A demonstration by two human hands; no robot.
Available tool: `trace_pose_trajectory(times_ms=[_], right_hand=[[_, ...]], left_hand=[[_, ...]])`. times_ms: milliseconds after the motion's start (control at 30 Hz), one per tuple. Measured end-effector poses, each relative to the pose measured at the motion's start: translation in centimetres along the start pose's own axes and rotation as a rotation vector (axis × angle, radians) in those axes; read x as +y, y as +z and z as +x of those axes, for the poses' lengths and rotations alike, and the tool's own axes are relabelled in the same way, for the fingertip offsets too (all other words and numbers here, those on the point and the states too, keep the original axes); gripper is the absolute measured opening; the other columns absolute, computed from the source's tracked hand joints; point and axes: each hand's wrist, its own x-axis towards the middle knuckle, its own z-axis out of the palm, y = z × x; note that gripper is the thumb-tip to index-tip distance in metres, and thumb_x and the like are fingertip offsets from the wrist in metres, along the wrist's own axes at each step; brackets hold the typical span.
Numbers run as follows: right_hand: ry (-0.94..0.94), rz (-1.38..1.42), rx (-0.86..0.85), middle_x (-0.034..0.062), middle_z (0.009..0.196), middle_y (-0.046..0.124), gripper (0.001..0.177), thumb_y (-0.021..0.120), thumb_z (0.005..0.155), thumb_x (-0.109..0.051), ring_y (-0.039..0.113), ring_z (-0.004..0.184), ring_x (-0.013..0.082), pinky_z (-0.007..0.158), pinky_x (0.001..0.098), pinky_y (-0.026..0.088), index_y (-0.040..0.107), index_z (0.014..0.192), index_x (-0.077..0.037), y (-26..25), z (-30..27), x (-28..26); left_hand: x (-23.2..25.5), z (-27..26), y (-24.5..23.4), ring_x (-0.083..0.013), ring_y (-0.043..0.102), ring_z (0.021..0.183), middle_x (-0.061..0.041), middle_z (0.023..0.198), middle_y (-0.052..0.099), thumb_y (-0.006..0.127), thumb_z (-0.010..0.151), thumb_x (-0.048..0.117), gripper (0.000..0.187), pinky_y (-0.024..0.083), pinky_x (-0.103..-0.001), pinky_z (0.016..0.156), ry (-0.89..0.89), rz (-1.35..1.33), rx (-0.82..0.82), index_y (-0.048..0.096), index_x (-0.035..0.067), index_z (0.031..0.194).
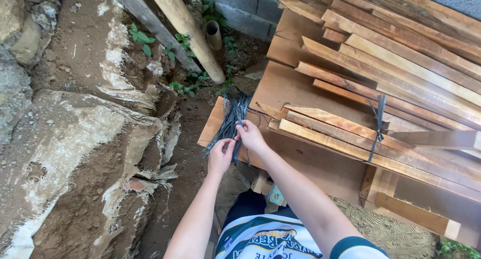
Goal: The recorder is sorting through wood slats and bundling groups of them together using black plastic ties.
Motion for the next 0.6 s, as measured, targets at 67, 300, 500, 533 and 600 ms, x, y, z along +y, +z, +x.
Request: trace_pose_trajectory(times_ms=[67,300,500,533,600], right_hand=[[0.002,0.04,0.004,0.0054,0.067,0.064,0.024,0.053,0.103,-0.011,0.067,0.05,0.0157,0.047,0.0243,0.057,0.061,0.121,0.001,-1.7,-1.2,-3.7],[-0.01,0.017,0.013,0.0064,0.059,0.057,0.023,0.059,0.099,-0.014,0.058,0.039,0.0156,0.04,0.0319,0.057,0.063,0.115,0.003,-11.4,-4.5,-9.9],[-0.039,-0.192,0.05,0.0053,0.071,0.059,0.029,0.065,0.094,-0.013,0.058,0.052,0.0106,0.046,0.0252,0.057,0.066,0.118,0.002,-23.5,-9.6,-11.9],[-0.045,-0.189,0.054,0.0053,0.071,0.059,0.029,0.065,0.094,-0.013,0.058,0.052,0.0106,0.046,0.0252,0.057,0.066,0.118,0.002,-25.4,-10.5,-12.3],[-0.004,-0.289,0.051,0.0056,0.071,0.061,0.024,0.067,0.093,-0.016,0.054,0.053,0.01,0.047,0.0259,0.059,0.071,0.111,-0.001,-29.6,-12.5,-13.3]], left_hand=[[0.1,0.3,-0.2,-0.0279,0.073,0.091,-0.003,0.095,0.075,0.061,0.1,0.045,0.027,0.059,-0.04,0.078,0.007,0.002,0.024,0.075,0.022,0.102],[3.4,-0.1,1.9,-0.0328,0.073,0.084,-0.009,0.091,0.075,0.061,0.103,0.034,0.023,0.058,-0.042,0.072,0.106,0.009,0.077,0.075,0.016,0.1],[6.8,-2.0,7.7,-0.0313,0.073,0.085,-0.005,0.089,0.075,0.06,0.102,0.03,0.018,0.058,-0.041,0.073,0.157,0.024,0.032,0.075,0.019,0.101],[7.2,-2.5,8.7,-0.0313,0.073,0.085,-0.005,0.089,0.075,0.06,0.102,0.03,0.018,0.058,-0.041,0.073,0.165,0.025,0.032,0.075,0.019,0.101],[8.1,-3.6,11.0,-0.0287,0.073,0.081,-0.004,0.088,0.076,0.061,0.101,0.027,0.018,0.058,-0.039,0.073,0.161,-0.012,0.036,0.076,0.018,0.1]])
